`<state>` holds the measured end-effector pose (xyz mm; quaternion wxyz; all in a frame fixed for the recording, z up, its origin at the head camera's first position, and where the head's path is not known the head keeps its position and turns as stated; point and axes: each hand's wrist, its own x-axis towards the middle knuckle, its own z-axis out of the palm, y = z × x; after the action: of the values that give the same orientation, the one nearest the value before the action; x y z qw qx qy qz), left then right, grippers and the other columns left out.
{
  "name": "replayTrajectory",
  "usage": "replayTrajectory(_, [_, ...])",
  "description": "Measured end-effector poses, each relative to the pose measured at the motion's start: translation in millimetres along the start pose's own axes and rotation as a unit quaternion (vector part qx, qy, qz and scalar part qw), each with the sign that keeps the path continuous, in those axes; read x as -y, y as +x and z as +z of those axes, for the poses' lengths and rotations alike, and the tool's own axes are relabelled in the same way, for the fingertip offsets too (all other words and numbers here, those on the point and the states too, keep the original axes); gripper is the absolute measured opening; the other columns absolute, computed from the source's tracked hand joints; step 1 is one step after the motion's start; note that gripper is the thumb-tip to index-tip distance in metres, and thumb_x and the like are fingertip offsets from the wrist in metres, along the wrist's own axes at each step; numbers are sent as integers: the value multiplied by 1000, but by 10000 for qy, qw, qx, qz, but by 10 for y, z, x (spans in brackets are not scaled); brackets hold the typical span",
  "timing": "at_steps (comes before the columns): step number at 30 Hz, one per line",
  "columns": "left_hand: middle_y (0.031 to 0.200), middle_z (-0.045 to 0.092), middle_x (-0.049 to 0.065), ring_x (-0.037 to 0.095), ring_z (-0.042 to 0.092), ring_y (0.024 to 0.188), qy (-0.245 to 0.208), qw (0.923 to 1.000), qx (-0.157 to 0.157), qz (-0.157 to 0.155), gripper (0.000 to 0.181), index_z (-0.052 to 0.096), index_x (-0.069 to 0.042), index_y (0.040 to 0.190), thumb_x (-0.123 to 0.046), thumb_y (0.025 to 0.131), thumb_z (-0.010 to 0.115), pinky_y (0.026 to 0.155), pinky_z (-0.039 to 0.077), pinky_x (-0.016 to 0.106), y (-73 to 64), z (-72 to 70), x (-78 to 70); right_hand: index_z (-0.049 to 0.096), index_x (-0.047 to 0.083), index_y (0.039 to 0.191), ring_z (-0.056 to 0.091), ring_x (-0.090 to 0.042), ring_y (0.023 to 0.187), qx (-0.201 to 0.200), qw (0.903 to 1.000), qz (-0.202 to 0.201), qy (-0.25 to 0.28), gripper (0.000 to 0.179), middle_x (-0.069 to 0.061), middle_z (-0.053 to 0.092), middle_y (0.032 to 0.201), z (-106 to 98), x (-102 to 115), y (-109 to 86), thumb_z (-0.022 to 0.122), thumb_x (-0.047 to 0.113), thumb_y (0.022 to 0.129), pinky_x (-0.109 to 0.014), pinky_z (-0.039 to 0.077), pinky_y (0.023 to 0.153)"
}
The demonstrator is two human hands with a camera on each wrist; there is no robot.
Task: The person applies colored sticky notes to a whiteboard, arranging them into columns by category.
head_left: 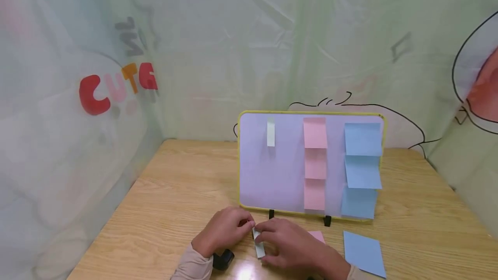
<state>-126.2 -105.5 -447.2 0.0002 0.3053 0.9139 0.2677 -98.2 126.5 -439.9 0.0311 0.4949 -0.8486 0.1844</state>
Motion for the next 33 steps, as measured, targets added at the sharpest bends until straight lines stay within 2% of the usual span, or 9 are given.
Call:
replayTrajectory(3, [81, 61, -20, -1, 53, 74, -56, 9999, 101, -72, 15, 77, -25, 91, -28, 98, 64, 68, 46, 23, -13, -8, -6, 72, 21, 116, 58, -19, 121, 332, 9989, 285, 161, 31, -2, 60, 136, 3, 21, -2, 72, 40, 92, -42, 50, 96])
replayTrajectory(5, [81, 61, -20, -1, 53, 74, -51, 9999, 121, -85, 15, 76, -25, 90, -28, 97, 64, 68, 46, 23, -13, -15, -5, 72, 21, 117, 57, -19, 121, 331, 9986, 393, 87, 31, -2, 59, 137, 13, 31, 2, 73, 37, 91, -43, 49, 97])
replayTrajectory(12, [80, 61, -20, -2, 54, 75, -2, 10000, 85, -51, 14, 76, -24, 90, -27, 97, 64, 69, 46, 22, -14, -7, 17, 74, 17, 109, 62, -20, 112, -156, 9980, 402, -472, 23, -4, 62, 128, 73, 38, 5, 74, 30, 90, -42, 52, 90])
replayTrajectory(17, [85, 62, -21, -2, 55, 78, -101, 9998, 187, -59, 13, 76, -24, 94, -29, 97, 65, 72, 47, 22, -11, 18, 32, 75, 17, 103, 64, -19, 111, -299, 9971, 549, -433, 16, -4, 66, 125, 87, 32, 18, 69, 27, 93, -41, 54, 89])
replayTrajectory(22, [86, 63, -20, -3, 55, 79, -124, 9999, 91, -42, 14, 77, -24, 97, -28, 97, 64, 73, 47, 22, -19, 21, 40, 75, 18, 97, 64, -17, 112, -219, 9938, 1067, -200, 13, -3, 67, 126, 75, 56, 37, 62, 22, 96, -40, 54, 89])
replayTrajectory(27, [86, 63, -21, -4, 55, 78, -235, 9997, 111, -34, 12, 76, -24, 98, -28, 97, 65, 73, 47, 21, -39, 5, 36, 73, 15, 101, 63, -7, 95, -413, 9879, 1464, 312, 11, 8, 70, 104, 76, 77, 73, 64, 18, 96, -34, 54, 82])
replayTrajectory(29, [85, 62, -21, -4, 56, 77, -317, 9994, 155, -27, 11, 76, -23, 98, -27, 96, 66, 72, 47, 20, -43, -1, 33, 73, 16, 98, 63, -6, 93, -538, 9833, 1621, 628, 8, 9, 69, 100, 78, 87, 91, 65, 16, 95, -33, 54, 82])
replayTrajectory(33, [82, 62, -21, -5, 57, 76, -501, 9983, 299, 52, 10, 76, -22, 101, -25, 92, 71, 70, 47, 17, -46, -12, 28, 67, 22, 83, 65, -14, 103, -715, 9685, 1983, 1326, 13, 2, 71, 110, 76, 110, 107, 67, 15, 94, -33, 54, 81])
